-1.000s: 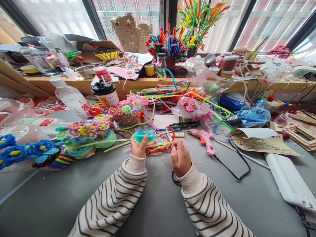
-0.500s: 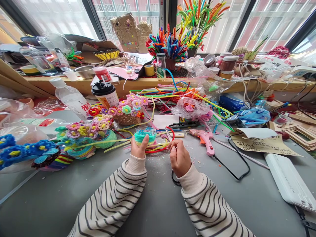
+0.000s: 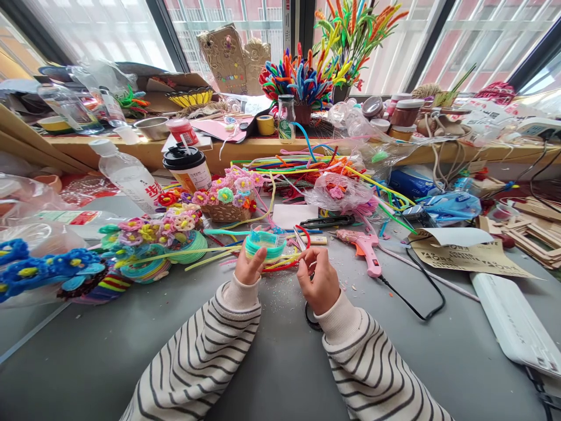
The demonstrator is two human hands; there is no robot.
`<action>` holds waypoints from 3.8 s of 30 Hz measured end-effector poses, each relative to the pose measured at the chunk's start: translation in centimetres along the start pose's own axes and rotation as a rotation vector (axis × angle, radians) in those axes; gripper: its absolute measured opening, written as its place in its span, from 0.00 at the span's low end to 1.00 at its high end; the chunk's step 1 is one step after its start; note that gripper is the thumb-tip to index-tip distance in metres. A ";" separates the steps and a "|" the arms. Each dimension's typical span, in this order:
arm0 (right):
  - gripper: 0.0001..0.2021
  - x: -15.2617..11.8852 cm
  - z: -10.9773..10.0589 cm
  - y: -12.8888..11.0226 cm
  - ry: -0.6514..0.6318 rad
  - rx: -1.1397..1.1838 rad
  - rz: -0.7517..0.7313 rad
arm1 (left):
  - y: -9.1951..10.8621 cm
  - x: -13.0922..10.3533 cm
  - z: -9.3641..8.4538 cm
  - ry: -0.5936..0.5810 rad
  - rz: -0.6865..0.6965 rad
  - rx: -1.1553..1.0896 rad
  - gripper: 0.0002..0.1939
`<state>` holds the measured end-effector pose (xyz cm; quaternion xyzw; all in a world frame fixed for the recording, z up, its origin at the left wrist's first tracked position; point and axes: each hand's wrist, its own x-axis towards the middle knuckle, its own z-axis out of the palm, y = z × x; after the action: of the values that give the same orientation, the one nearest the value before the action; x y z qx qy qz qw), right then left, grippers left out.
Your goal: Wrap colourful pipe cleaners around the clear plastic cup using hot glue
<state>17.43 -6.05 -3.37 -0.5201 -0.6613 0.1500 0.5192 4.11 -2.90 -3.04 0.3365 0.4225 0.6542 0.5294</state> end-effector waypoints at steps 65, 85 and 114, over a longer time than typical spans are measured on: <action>0.23 0.4 -1.4 -1.7 -0.018 -0.098 -0.434 | 0.6 0.4 -1.9 -0.702 -0.705 -0.494 0.26; 0.26 0.5 -1.6 -1.4 -0.082 -0.010 -0.338 | 0.8 0.0 -1.5 -0.594 -0.631 -0.378 0.25; 0.22 3.5 -8.1 6.7 0.060 -0.879 0.597 | 1.9 0.5 -1.6 -0.208 -0.527 -0.533 0.25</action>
<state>28.08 -3.06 -3.05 -0.8583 -0.4698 -0.0150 0.2058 1.79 -2.86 -1.93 0.1316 0.2536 0.5451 0.7882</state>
